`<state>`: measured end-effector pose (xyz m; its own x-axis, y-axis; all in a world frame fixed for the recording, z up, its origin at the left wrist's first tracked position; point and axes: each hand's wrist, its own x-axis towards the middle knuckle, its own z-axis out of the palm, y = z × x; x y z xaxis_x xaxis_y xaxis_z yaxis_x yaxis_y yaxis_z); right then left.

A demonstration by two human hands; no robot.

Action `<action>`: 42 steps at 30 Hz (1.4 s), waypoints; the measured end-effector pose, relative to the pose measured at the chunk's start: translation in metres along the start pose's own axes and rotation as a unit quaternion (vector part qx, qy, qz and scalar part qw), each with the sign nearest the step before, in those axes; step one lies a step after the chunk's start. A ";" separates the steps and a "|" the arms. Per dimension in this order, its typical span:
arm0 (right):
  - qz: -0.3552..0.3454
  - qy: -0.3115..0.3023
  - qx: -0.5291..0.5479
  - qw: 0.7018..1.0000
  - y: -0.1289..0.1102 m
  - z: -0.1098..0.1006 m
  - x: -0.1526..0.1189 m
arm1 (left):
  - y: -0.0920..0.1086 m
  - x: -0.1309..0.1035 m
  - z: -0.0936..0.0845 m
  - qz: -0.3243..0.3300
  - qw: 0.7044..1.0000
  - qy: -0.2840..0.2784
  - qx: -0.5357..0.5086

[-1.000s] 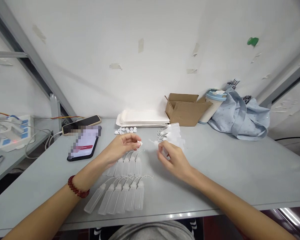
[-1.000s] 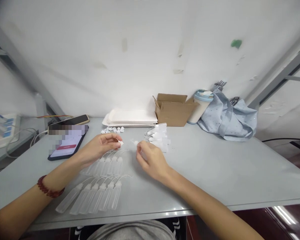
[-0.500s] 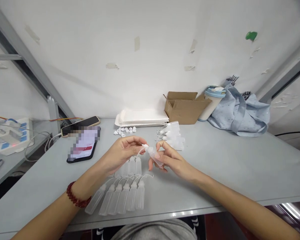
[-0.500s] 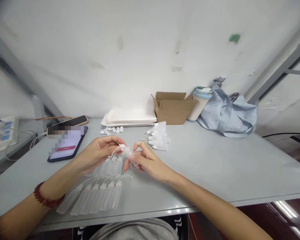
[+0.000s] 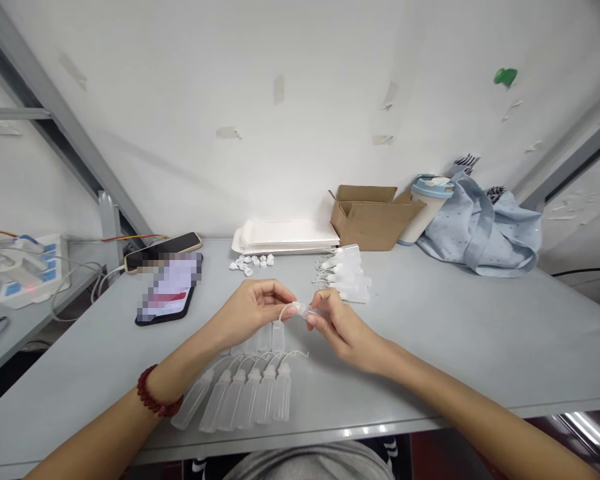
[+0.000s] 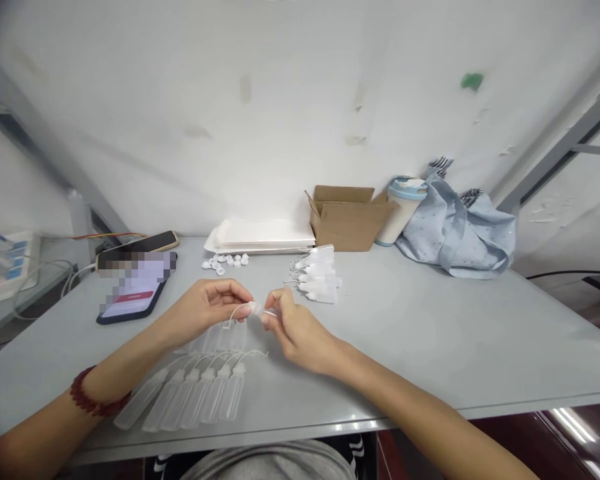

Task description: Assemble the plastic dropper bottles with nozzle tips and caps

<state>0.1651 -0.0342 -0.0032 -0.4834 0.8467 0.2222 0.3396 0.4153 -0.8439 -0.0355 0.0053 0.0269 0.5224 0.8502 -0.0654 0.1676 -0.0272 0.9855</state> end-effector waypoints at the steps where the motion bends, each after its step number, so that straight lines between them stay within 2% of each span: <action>1: 0.005 -0.008 0.011 1.000 0.000 0.000 0.000 | -0.001 0.000 0.000 -0.002 1.000 -0.005 0.000; 4: 0.050 -0.041 0.124 0.990 -0.004 -0.004 0.001 | -0.003 -0.002 0.001 0.014 1.000 -0.023 -0.004; 7: 0.129 -0.078 0.248 0.957 -0.009 -0.009 0.003 | -0.003 -0.004 0.002 0.051 0.998 -0.034 -0.001; 10: 0.173 -0.092 0.293 0.936 -0.010 -0.011 0.005 | -0.002 -0.005 0.004 0.083 0.996 -0.034 0.025; 18: 0.110 -0.017 0.153 0.982 -0.008 -0.003 0.005 | -0.005 -0.003 0.011 0.096 0.994 0.005 0.057; 23: 0.121 -0.012 0.114 0.986 -0.009 -0.003 0.006 | -0.006 -0.004 0.017 0.120 0.991 -0.009 0.062; 28: 0.105 -0.022 0.112 0.988 -0.010 -0.004 0.005 | -0.006 -0.004 0.015 0.091 0.994 0.010 0.060; 34: 0.049 0.003 0.008 0.999 -0.010 -0.004 0.002 | -0.003 -0.005 0.007 -0.041 0.995 -0.060 0.070; 39: 0.002 -0.011 -0.061 0.998 -0.006 -0.004 0.001 | -0.001 -0.008 0.008 -0.048 0.990 -0.113 0.072; 42: 0.001 -0.020 -0.061 0.998 -0.008 -0.005 0.001 | 0.002 -0.010 0.010 -0.037 0.988 -0.117 0.089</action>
<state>0.1665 -0.0350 0.0062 -0.5145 0.8341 0.1990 0.4349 0.4538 -0.7778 -0.0321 -0.0086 0.0279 0.6781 0.7096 -0.1916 0.3471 -0.0794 0.9345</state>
